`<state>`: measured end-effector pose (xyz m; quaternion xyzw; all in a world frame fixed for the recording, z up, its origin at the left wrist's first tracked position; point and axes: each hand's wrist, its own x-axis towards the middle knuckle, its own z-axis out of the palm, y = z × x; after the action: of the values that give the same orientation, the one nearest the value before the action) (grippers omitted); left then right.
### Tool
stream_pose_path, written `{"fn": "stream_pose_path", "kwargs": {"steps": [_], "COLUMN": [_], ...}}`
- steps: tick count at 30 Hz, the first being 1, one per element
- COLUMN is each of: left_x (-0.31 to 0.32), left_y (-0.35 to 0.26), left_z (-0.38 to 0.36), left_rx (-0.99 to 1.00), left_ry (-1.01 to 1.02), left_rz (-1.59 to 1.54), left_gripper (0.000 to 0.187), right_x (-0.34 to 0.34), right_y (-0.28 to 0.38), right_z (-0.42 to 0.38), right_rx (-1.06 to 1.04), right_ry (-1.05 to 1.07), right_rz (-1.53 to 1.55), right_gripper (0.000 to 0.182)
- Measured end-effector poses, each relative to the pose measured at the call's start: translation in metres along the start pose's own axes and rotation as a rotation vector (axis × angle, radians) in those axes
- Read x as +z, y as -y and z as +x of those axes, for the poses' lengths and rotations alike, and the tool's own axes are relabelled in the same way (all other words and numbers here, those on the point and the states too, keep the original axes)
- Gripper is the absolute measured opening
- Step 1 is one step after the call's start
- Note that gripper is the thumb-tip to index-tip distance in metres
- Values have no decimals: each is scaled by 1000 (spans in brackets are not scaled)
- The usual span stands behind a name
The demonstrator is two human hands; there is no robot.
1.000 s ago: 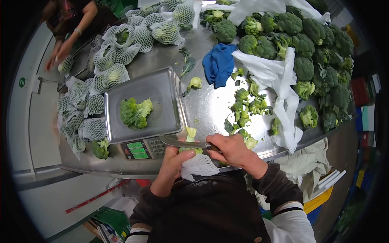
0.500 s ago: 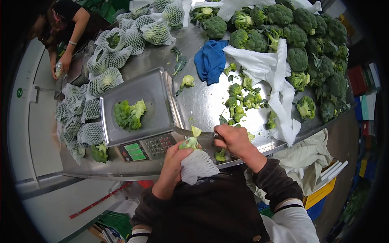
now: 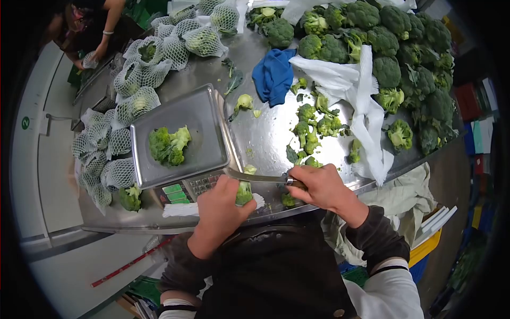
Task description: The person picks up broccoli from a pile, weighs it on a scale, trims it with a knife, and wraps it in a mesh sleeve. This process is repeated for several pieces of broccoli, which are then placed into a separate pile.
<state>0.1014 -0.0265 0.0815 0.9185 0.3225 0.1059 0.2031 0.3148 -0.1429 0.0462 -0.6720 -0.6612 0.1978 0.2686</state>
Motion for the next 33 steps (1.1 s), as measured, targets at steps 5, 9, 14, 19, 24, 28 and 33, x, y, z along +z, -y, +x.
{"fn": "stream_pose_path", "kwargs": {"steps": [5,9,14,19,24,28,33], "left_x": [-1,0,16,15,-3,-1,2], "left_y": [-3,-3,-2,0,0,-4,-9], "left_z": [-1,0,3,-2,1,10,13], "left_rx": [86,131,126,72,67,90,124], "left_ry": [45,81,148,165,177,162,131], "left_rz": [169,178,190,193,279,316,295], "left_gripper": [42,42,41,42,41,43,44], "right_x": [-2,4,11,-4,-17,-8,-6], "right_y": [1,-19,-31,-79,-32,5,6], "right_z": [-3,-12,-21,-38,-11,7,8], "right_rx": [6,45,156,293,260,120,97], "right_ry": [62,102,176,199,152,113,156], "right_rz": [-90,-80,-105,-185,-37,30,-23], "right_gripper": [24,25,28,25,24,23,24]}}
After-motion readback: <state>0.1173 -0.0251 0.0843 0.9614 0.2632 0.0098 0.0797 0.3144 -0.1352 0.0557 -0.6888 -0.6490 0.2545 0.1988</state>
